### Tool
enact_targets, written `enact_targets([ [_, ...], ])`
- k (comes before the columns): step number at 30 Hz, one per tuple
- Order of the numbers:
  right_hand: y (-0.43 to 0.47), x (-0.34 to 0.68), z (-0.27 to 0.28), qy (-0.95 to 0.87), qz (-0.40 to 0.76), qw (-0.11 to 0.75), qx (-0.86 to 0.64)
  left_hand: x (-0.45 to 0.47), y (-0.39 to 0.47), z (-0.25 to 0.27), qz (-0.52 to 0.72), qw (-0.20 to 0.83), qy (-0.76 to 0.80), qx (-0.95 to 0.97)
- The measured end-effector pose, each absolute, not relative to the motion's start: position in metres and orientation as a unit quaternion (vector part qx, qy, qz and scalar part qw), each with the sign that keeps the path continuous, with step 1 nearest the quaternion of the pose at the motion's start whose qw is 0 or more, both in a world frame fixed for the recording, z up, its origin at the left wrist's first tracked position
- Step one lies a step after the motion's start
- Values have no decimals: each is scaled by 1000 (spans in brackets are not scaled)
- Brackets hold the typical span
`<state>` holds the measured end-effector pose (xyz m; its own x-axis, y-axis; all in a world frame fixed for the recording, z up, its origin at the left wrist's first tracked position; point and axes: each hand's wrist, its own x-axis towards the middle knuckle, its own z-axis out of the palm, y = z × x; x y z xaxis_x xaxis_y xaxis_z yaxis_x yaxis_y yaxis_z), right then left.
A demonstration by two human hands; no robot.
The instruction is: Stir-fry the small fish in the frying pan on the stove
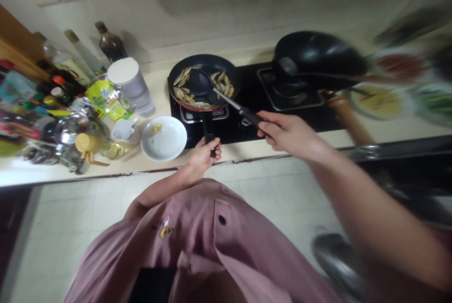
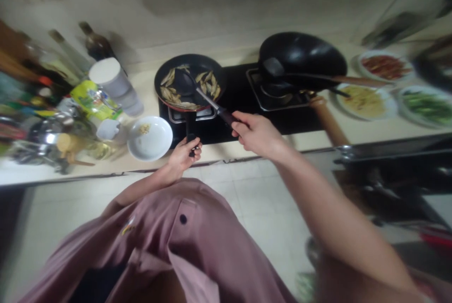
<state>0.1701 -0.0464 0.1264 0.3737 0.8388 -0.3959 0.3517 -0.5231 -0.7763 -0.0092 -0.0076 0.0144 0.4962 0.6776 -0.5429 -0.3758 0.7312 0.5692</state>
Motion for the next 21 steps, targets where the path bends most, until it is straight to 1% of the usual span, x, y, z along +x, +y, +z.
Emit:
enact_targets([
  [2,-49,175,128,-390,391,280,-785,-9,-7,14,312,845,388,194],
  [5,-54,183,133,-407,335,245,-814,-9,-7,14,314,848,381,194],
  [7,-56,186,135,-414,301,237,-826,-9,-7,13,316,846,384,194],
  [12,-59,188,132,-428,287,226,-827,-10,-6,13,309,846,390,194],
  [15,-58,186,132,-462,266,182,-826,-11,-6,13,307,848,384,196],
  [19,-55,184,136,-532,195,95,-818,-11,-6,13,312,848,384,191],
  [21,-55,185,139,-547,170,69,-817,-11,-6,13,310,849,381,193],
])
